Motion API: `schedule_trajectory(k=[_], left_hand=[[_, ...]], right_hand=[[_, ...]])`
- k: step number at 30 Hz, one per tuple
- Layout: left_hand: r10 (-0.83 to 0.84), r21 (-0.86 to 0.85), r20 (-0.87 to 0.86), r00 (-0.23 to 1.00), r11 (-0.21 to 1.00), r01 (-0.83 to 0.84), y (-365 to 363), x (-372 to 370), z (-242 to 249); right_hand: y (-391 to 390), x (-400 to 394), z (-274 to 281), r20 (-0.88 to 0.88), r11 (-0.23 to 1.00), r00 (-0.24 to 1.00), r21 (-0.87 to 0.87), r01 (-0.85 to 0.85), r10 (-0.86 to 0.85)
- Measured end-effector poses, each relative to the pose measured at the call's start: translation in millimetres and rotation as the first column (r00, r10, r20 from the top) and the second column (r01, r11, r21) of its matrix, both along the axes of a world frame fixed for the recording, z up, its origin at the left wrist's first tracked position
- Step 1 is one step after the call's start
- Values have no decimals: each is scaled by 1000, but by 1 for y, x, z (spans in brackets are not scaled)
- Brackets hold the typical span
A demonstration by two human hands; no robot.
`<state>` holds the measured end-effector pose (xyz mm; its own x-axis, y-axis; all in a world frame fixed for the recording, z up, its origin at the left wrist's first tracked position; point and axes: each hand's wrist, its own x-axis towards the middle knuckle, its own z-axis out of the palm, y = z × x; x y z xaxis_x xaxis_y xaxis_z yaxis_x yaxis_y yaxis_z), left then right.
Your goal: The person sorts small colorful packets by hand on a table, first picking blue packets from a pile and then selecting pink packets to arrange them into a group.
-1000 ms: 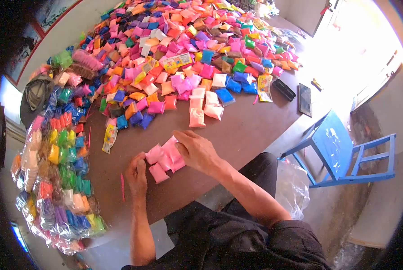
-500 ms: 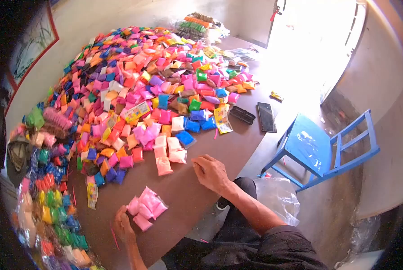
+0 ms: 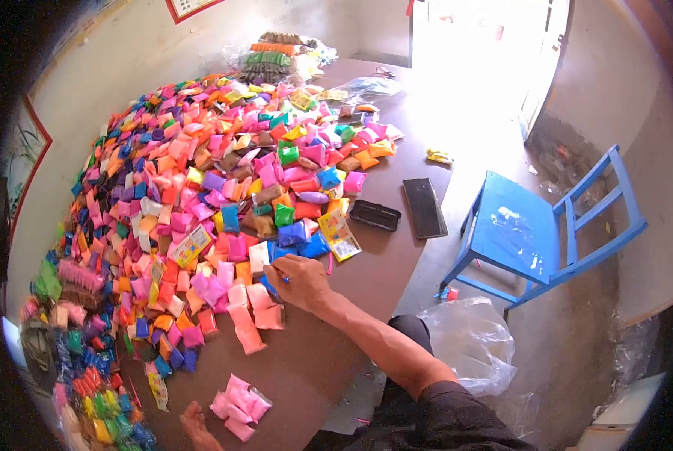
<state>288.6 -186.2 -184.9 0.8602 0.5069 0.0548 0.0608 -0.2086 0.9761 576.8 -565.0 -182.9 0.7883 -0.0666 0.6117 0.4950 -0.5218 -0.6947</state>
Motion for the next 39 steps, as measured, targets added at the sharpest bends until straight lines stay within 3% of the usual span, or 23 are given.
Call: schedule_trajectory(k=[1, 4, 7, 9, 13, 16, 19, 22, 25, 28, 31, 35, 38, 39], left_hand=[[0, -75, 2, 1000, 997, 1, 17, 4, -3], [31, 81, -100, 995, 996, -23, -7, 46, 57], [47, 168, -9, 999, 985, -45, -27, 94, 83], [-62, 304, -25, 998, 950, 67, -41, 125, 96], [-291, 477, -84, 953, 828, 295, -56, 184, 91], [-336, 634, -97, 937, 704, 318, -67, 230, 84], [-322, 669, -154, 934, 662, 338, -86, 274, 96], [-341, 825, -136, 930, 481, 297, -95, 322, 96], [-435, 959, 49, 899, 272, 80, -97, 380, 77], [-452, 994, 31, 892, 104, 19, -107, 435, 64], [-425, 999, 8, 905, 32, 6, -116, 479, 55], [-354, 996, -17, 935, 81, 48, -107, 517, 36], [-393, 982, 106, 913, 187, -33, -99, 511, 40], [-370, 928, 89, 925, 368, 58, -96, 504, 47]], right_hand=[[3, 7, 0, 4, 1000, 1000, 8, -17, 16], [17, 29, 6, 52, 997, 998, 75, -38, 34], [30, 56, 4, 61, 982, 997, 183, -48, 37], [38, 65, 0, 71, 981, 997, 194, -10, -4], [38, 71, -6, 105, 989, 994, 144, -9, -7], [43, 70, 0, 85, 992, 996, 126, 8, -19], [43, 70, 0, 81, 996, 996, 84, 32, -39], [43, 69, 0, 79, 998, 996, 45, 35, -38], [44, 68, 1, 71, 999, 997, 17, 33, -34], [44, 68, 2, 68, 1000, 997, 4, 28, -28], [43, 69, -1, 73, 1000, 997, 1, 19, -19], [43, 69, 0, 91, 1000, 996, 3, 23, -23], [41, 71, 2, 101, 1000, 995, 7, 21, -22], [42, 71, 1, 102, 1000, 995, 12, 21, -22]])
